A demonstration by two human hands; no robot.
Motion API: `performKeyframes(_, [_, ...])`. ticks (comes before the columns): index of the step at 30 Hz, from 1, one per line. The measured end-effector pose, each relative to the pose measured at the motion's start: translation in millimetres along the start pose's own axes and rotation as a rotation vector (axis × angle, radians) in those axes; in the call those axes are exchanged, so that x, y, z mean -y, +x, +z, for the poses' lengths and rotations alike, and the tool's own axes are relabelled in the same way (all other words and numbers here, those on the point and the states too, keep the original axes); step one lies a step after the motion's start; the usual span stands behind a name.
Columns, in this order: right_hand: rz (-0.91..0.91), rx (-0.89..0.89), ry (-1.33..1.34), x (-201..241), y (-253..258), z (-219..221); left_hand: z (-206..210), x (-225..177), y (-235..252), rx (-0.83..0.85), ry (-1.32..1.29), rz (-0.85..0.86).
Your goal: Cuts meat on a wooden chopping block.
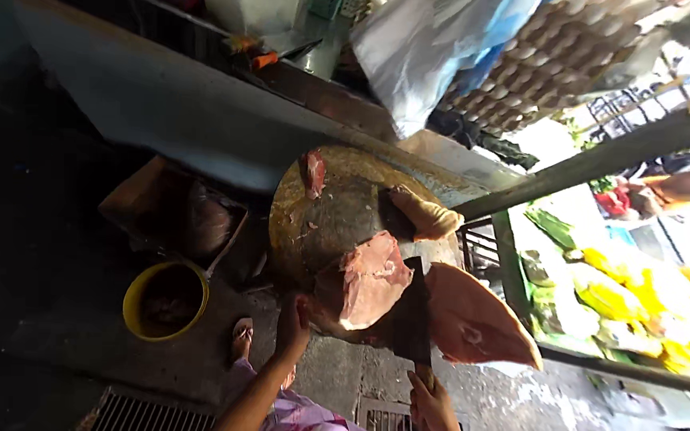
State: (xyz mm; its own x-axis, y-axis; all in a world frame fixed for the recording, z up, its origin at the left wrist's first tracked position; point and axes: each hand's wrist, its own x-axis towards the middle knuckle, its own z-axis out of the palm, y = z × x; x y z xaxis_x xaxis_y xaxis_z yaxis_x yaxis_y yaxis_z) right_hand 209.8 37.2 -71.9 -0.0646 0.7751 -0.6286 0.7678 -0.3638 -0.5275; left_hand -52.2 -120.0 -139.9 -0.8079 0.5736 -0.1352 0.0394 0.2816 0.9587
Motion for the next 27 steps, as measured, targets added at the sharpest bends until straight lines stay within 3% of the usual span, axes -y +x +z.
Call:
performKeyframes(4, [0.005,-0.012,-0.004,3.6,-2.1,0.7,-20.6,-25.2,21.1,-0.025,-0.353,-0.189])
performKeyframes(8, [0.018,-0.02,0.006,5.2,-1.7,1.7,-24.3,-68.0,45.1,0.307,-0.232,-0.101])
performKeyframes(11, [0.02,-0.057,-0.005,6.2,-2.8,4.1,-8.7,-85.1,57.8,0.681,0.009,-0.179])
performKeyframes(13, [0.039,-0.074,-0.015,6.5,-0.6,5.3,4.5,-82.0,59.7,0.755,0.037,-0.245])
performKeyframes(16, [0.039,-0.073,-0.005,3.3,0.7,6.0,13.4,-77.9,55.8,0.709,0.016,-0.232])
performKeyframes(19, [0.037,-0.069,0.015,3.6,2.0,5.8,20.4,-77.6,48.5,0.632,0.045,-0.083])
performKeyframes(24, [0.035,-0.063,0.012,2.7,3.2,5.5,60.7,-46.8,12.9,0.276,0.01,0.497])
performKeyframes(27, [0.041,-0.047,0.026,2.0,2.5,2.8,76.1,-14.1,-1.0,0.181,0.041,0.711])
